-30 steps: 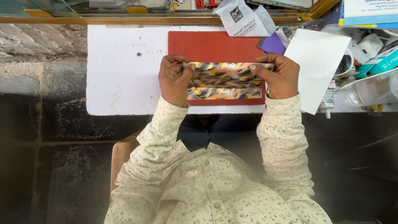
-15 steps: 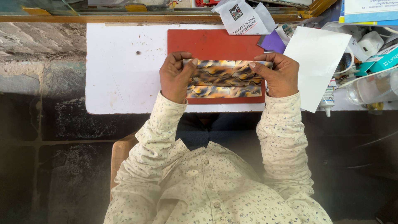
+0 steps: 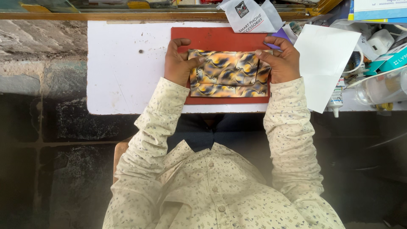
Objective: The person peels a printed decorative skin from its white backing sheet and aligns it onto the back of a phone case on the work mat, pressing it into place. They then lean back in a chair and smooth and press the skin edges over the case resting on their lap.
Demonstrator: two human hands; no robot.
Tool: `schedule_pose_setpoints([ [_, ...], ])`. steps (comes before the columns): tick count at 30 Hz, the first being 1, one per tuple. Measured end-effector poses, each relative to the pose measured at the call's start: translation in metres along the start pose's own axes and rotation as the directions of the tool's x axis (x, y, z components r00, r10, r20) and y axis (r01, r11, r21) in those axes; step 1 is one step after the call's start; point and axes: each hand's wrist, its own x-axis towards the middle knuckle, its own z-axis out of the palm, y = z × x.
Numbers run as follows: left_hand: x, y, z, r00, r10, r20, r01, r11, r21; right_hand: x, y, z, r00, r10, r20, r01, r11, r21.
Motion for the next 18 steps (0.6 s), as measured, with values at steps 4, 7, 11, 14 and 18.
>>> schedule_pose_setpoints([
  [4, 0.008, -0.007, -0.01, 0.995, -0.059, -0.08, 0.052, 0.994, -0.093, 0.0, 0.001, -0.004, 0.999, 0.02, 0.032, -0.027, 0.974, 0.226],
  [7, 0.012, -0.012, -0.014, 0.989, -0.068, -0.134, 0.041, 0.981, -0.191, -0.008, -0.003, -0.003, 0.995, 0.088, 0.044, -0.097, 0.952, 0.29],
  [11, 0.015, -0.015, -0.018, 0.972, -0.104, -0.213, 0.057, 0.975, -0.214, -0.033, -0.008, 0.0, 0.996, 0.01, -0.089, 0.009, 0.979, 0.205],
  [14, 0.015, -0.014, -0.02, 0.973, -0.1, -0.207, 0.036, 0.955, -0.294, -0.059, -0.004, 0.012, 0.973, 0.003, -0.23, 0.075, 0.941, 0.33],
  [18, 0.014, -0.014, -0.021, 0.975, -0.091, -0.201, 0.008, 0.925, -0.38, -0.087, 0.012, 0.044, 0.979, 0.113, -0.17, -0.039, 0.919, 0.391],
])
